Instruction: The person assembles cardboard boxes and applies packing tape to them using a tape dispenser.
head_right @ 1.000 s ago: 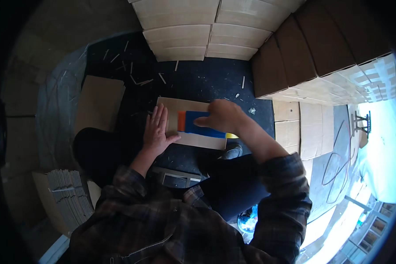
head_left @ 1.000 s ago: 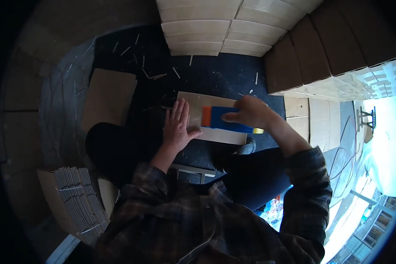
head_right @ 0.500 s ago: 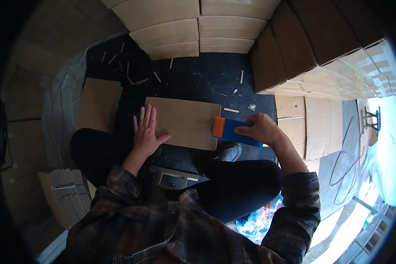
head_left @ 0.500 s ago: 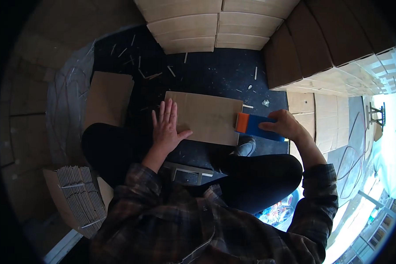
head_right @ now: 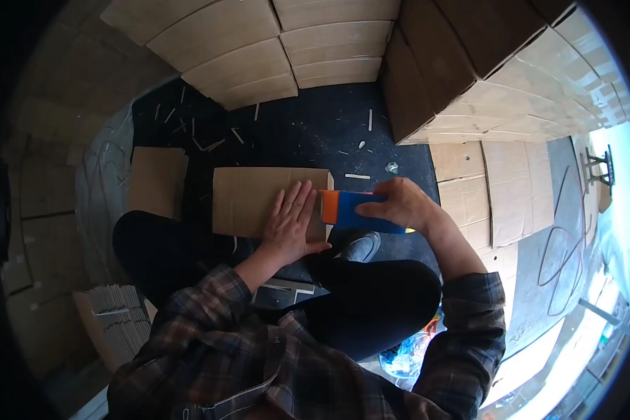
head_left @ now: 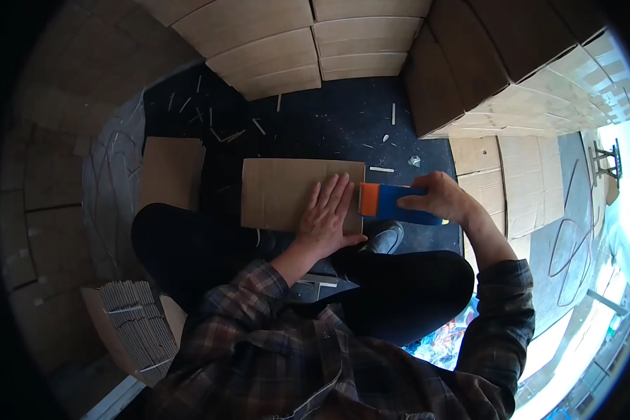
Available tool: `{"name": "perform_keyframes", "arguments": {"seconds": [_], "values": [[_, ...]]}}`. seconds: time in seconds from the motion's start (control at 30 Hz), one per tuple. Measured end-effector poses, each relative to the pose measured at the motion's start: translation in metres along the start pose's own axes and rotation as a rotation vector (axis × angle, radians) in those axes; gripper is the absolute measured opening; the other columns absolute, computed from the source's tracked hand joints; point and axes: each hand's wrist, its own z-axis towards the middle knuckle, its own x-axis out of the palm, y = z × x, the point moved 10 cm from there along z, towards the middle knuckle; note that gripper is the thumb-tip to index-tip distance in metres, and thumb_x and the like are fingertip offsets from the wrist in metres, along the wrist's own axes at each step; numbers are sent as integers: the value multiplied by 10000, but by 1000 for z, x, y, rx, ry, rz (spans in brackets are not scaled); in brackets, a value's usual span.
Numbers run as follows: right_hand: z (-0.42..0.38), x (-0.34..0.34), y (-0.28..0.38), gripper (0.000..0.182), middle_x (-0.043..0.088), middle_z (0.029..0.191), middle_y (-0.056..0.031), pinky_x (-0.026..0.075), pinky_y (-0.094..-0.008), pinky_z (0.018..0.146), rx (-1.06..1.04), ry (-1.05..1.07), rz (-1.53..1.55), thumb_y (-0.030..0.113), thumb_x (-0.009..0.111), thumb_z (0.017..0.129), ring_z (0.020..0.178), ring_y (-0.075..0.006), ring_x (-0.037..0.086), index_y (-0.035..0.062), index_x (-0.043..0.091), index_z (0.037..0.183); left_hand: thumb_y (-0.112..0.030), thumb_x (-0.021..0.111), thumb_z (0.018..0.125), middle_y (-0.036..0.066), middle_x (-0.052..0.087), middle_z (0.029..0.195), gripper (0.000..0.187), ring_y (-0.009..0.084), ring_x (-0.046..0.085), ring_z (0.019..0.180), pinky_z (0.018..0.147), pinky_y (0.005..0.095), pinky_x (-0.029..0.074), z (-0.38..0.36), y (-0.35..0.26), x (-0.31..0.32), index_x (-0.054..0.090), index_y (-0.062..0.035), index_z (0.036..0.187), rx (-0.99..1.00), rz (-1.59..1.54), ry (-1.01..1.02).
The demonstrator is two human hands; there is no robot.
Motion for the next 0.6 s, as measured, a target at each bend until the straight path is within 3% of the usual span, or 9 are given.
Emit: {"name": "perform_keyframes", "arguments": {"seconds": [0.2,0.33,0.37,0.6], "values": [[-23,-35,-60,435,696,823,-134,538,-317,682,20,-28,-14,440,743,787,730,-224,677,37,721,947,-722,602,724,152,165,1573,1102,272,88,1473,1188,473,47,3,-3,0,258,13,1469,4,8,-22],[-6,-22,-62,394,701,815,-133,545,-323,685,60,-54,-153,413,740,800,730,-225,686,41,728,928,-725,594,725,145,158,1577,1104,270,93,1473,1187,472,44,2,-3,1,251,12,1473,-9,12,-11],[2,-13,-64,469,697,852,-146,541,-351,765,94,-30,-196,503,711,785,824,-262,688,73,730,971,-726,591,725,143,158,1578,1106,270,94,1473,1187,472,43,2,-2,1,248,11,1474,-11,13,-7],[41,25,-34,533,701,912,-141,544,-368,778,85,14,-272,557,679,783,863,-260,692,58,726,961,-736,586,723,143,153,1579,1121,270,89,1474,1187,469,24,3,-3,3,229,8,1481,-13,32,14]]}}
